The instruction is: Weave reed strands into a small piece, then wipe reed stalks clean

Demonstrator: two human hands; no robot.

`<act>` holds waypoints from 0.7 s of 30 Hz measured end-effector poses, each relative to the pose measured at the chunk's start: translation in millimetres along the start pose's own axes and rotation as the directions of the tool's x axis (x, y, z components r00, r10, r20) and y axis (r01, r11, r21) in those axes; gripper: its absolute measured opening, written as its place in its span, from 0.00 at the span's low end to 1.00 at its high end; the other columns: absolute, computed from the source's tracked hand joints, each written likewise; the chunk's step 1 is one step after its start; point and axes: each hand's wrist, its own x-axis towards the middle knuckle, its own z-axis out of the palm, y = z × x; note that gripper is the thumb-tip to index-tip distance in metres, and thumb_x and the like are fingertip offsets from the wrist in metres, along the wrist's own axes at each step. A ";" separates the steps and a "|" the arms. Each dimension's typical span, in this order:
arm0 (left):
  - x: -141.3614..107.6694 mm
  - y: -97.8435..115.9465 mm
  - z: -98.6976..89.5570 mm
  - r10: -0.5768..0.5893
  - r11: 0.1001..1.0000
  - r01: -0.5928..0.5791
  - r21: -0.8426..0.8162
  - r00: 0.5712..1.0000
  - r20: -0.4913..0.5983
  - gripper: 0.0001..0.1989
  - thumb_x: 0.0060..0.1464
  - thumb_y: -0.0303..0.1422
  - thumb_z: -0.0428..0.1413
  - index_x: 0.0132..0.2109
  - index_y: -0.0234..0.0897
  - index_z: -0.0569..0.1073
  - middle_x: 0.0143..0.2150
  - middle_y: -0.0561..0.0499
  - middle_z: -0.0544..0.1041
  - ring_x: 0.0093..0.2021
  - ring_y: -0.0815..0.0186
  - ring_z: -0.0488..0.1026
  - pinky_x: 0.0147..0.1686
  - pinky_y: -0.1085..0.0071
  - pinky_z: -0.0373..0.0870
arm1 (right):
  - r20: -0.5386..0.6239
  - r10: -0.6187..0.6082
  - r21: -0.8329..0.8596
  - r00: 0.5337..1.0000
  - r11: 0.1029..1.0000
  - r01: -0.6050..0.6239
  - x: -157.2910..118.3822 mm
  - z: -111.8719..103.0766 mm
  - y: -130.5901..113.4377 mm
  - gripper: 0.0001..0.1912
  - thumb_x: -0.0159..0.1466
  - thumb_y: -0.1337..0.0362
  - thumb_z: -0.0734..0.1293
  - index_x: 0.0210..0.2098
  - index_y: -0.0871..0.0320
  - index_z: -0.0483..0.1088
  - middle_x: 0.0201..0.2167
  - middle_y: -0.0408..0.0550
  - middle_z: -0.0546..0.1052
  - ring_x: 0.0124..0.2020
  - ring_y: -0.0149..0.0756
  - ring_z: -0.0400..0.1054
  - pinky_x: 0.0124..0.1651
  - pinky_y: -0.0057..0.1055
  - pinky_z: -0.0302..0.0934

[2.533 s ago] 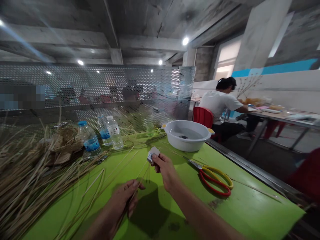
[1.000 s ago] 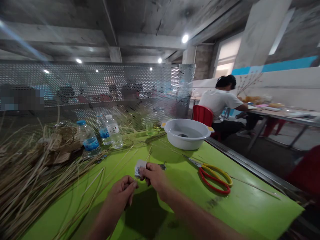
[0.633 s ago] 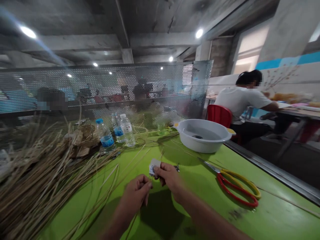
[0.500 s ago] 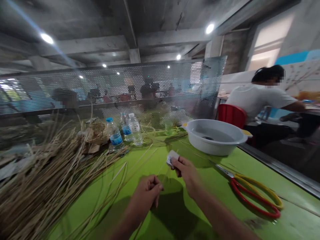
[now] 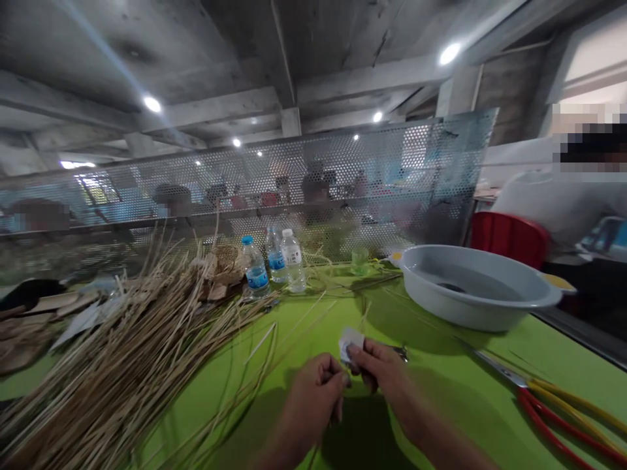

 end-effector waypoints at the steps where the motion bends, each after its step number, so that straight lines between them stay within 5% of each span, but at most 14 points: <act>1: -0.1 1.9 -0.3 -0.014 1.000 0.014 0.001 1.000 -0.009 0.06 0.50 0.29 0.51 0.26 0.39 0.62 0.15 0.62 0.60 0.14 0.75 0.55 0.16 0.76 0.52 | 0.030 0.006 -0.003 1.000 1.000 -0.006 -0.7 0.9 -0.3 0.21 0.53 0.45 0.69 0.22 0.57 0.67 0.18 0.39 0.62 0.20 0.28 0.50 0.25 0.29 0.44; 7: -0.6 2.6 -0.3 -0.009 0.999 0.007 0.047 0.998 0.057 0.05 0.50 0.30 0.51 0.27 0.39 0.63 0.14 0.62 0.61 0.14 0.74 0.56 0.17 0.76 0.51 | -0.217 -0.057 0.002 0.975 0.998 0.059 4.4 -7.7 2.2 0.20 0.54 0.46 0.68 0.23 0.57 0.68 0.17 0.38 0.62 0.20 0.28 0.48 0.25 0.30 0.42; 12: 4.7 -2.5 -3.2 -0.010 1.000 0.009 0.027 1.000 0.012 0.06 0.49 0.32 0.52 0.27 0.40 0.62 0.14 0.63 0.60 0.13 0.74 0.55 0.16 0.76 0.51 | 0.006 -0.032 0.028 0.999 0.999 0.032 0.9 -0.1 -0.7 0.19 0.53 0.47 0.70 0.23 0.57 0.69 0.19 0.40 0.65 0.20 0.29 0.51 0.24 0.29 0.44; 18: 2.3 0.2 -3.3 -0.010 0.997 -0.001 0.075 0.988 0.151 0.08 0.51 0.37 0.53 0.28 0.39 0.63 0.13 0.62 0.62 0.13 0.74 0.55 0.16 0.76 0.50 | -0.268 -0.085 0.091 0.960 0.989 0.113 6.6 -13.2 -7.2 0.17 0.53 0.49 0.70 0.23 0.58 0.68 0.18 0.39 0.63 0.19 0.27 0.49 0.24 0.29 0.41; 21: 1.9 3.1 -3.6 -0.018 0.997 0.008 0.079 0.992 0.127 0.11 0.51 0.41 0.52 0.29 0.39 0.64 0.13 0.62 0.62 0.13 0.73 0.57 0.17 0.76 0.51 | -0.145 -0.072 0.094 0.987 0.992 0.086 5.5 -7.9 -5.6 0.17 0.53 0.49 0.69 0.24 0.58 0.69 0.19 0.40 0.65 0.19 0.27 0.50 0.23 0.29 0.41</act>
